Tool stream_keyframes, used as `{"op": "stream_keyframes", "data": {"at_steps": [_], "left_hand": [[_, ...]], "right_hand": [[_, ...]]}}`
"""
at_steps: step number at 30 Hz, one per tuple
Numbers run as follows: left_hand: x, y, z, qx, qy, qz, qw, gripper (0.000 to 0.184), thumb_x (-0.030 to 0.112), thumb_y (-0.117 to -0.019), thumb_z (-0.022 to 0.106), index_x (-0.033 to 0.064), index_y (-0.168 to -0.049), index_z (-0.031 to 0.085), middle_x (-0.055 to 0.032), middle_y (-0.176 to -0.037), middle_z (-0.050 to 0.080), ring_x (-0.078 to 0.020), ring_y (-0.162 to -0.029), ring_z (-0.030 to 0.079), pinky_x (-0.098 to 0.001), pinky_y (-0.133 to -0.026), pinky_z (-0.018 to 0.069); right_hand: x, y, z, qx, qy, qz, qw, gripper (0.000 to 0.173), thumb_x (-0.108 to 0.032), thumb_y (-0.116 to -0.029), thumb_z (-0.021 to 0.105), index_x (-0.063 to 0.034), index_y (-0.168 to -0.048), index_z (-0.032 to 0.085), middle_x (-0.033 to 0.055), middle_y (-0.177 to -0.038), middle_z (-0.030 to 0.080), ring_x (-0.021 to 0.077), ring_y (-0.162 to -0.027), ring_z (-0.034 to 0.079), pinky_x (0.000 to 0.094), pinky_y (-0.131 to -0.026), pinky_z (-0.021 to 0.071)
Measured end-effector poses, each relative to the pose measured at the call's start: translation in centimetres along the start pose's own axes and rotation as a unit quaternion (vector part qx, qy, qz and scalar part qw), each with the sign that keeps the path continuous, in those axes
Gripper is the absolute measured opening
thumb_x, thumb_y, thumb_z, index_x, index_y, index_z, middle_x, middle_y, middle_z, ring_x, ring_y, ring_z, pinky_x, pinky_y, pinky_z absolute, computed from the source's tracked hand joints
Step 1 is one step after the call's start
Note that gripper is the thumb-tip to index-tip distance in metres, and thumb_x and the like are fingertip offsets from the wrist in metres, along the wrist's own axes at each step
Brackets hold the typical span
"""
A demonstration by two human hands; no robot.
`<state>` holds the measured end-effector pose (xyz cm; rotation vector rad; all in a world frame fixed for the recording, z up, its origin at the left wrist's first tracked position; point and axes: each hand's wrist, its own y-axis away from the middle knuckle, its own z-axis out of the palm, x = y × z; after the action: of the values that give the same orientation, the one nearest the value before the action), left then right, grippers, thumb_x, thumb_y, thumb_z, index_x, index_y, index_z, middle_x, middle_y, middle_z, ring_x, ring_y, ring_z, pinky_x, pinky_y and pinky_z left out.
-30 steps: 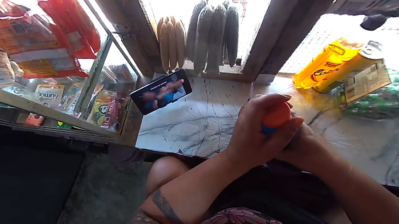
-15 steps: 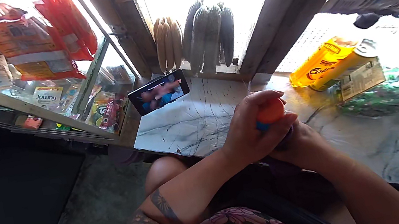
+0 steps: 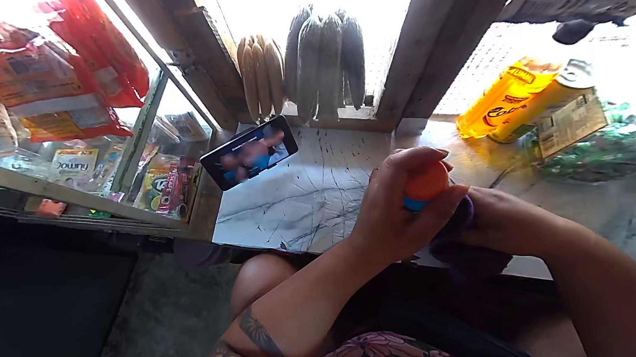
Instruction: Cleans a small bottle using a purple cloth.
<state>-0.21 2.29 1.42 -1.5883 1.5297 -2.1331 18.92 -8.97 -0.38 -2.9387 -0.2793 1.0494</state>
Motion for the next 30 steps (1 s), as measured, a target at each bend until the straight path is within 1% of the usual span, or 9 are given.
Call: {"op": "stream_keyframes", "data": {"at_steps": [4,7,9,15,17,20,25,29,30], "left_hand": [[0.1,0.1,-0.1,-0.004,0.010,-0.001,1.000,0.034,0.012,-0.0949,0.065,-0.0004,-0.123,0.052,-0.0136,-0.108,0.065,-0.0181,-0.102,0.064,-0.0377,-0.092,0.0542],[0.1,0.1,-0.1,0.000,0.025,0.002,1.000,0.033,0.011,-0.0952,0.064,-0.0017,-0.123,0.051,-0.0146,-0.107,0.065,-0.0174,-0.100,0.065,-0.0354,-0.089,0.0564],[0.1,0.2,-0.1,0.001,0.029,0.001,1.000,0.034,0.011,-0.0957,0.064,-0.0023,-0.124,0.050,-0.0150,-0.108,0.064,-0.0170,-0.099,0.065,-0.0348,-0.089,0.0569],[0.1,0.3,0.1,0.008,0.044,-0.001,0.999,0.033,0.010,-0.0955,0.064,-0.0023,-0.123,0.051,-0.0146,-0.107,0.063,-0.0160,-0.098,0.065,-0.0332,-0.088,0.0568],[0.2,0.4,0.1,0.006,0.050,0.003,0.999,0.033,0.011,-0.0956,0.064,-0.0023,-0.123,0.051,-0.0148,-0.106,0.064,-0.0165,-0.098,0.065,-0.0333,-0.088,0.0565],[0.3,0.6,0.2,0.002,0.053,0.007,0.999,0.032,0.012,-0.0959,0.064,-0.0007,-0.122,0.051,-0.0140,-0.105,0.064,-0.0170,-0.099,0.064,-0.0337,-0.089,0.0554],[0.5,0.8,0.3,0.005,0.062,0.005,0.998,0.033,0.012,-0.0946,0.065,-0.0006,-0.121,0.051,-0.0143,-0.105,0.064,-0.0172,-0.100,0.065,-0.0345,-0.090,0.0551],[0.5,1.0,0.5,0.002,0.060,0.010,0.998,0.032,0.012,-0.0937,0.066,-0.0002,-0.120,0.053,-0.0142,-0.104,0.065,-0.0187,-0.101,0.064,-0.0361,-0.091,0.0548],[0.6,1.1,0.6,0.002,0.058,0.012,0.998,0.032,0.012,-0.0937,0.066,-0.0002,-0.120,0.053,-0.0142,-0.104,0.065,-0.0190,-0.101,0.064,-0.0366,-0.091,0.0545]], "right_hand": [[0.4,0.1,-0.2,0.015,-0.022,-0.031,0.999,0.041,-0.028,-0.0840,0.067,-0.0013,-0.116,0.067,0.0117,-0.103,0.072,0.0190,-0.101,0.068,0.0396,-0.090,0.0536],[0.4,0.0,-0.1,0.021,-0.037,-0.045,0.998,0.037,-0.032,-0.0898,0.063,-0.0033,-0.113,0.068,0.0085,-0.101,0.072,0.0118,-0.099,0.068,0.0333,-0.089,0.0533],[0.3,-0.1,0.0,0.029,-0.043,-0.047,0.998,0.037,-0.032,-0.0910,0.062,-0.0034,-0.112,0.069,0.0077,-0.100,0.073,0.0093,-0.099,0.067,0.0306,-0.089,0.0530],[-0.3,-0.3,0.4,0.061,-0.038,-0.009,0.997,0.040,-0.036,-0.0888,0.065,-0.0025,-0.110,0.070,0.0083,-0.099,0.073,0.0095,-0.098,0.067,0.0308,-0.089,0.0527],[-0.6,-0.4,0.7,0.075,-0.044,0.022,0.996,0.044,-0.040,-0.0848,0.068,-0.0031,-0.110,0.070,0.0058,-0.099,0.072,0.0054,-0.097,0.066,0.0270,-0.088,0.0523],[-1.2,-0.6,1.0,0.079,-0.046,0.064,0.994,0.053,-0.044,-0.0799,0.071,-0.0028,-0.113,0.068,0.0060,-0.101,0.072,0.0071,-0.099,0.066,0.0301,-0.088,0.0525],[-2.2,-0.8,1.6,0.090,-0.072,0.090,0.989,0.066,-0.052,-0.0719,0.076,-0.0056,-0.118,0.067,0.0018,-0.106,0.071,0.0004,-0.103,0.064,0.0249,-0.092,0.0515],[-3.0,-0.9,2.4,0.092,-0.059,0.118,0.987,0.077,-0.059,-0.0694,0.075,-0.0037,-0.122,0.064,0.0096,-0.109,0.070,0.0149,-0.105,0.066,0.0424,-0.092,0.0525],[-3.1,-0.9,2.6,0.093,-0.056,0.119,0.987,0.079,-0.060,-0.0702,0.074,-0.0038,-0.125,0.063,0.0095,-0.111,0.071,0.0146,-0.107,0.066,0.0416,-0.094,0.0527]]}}
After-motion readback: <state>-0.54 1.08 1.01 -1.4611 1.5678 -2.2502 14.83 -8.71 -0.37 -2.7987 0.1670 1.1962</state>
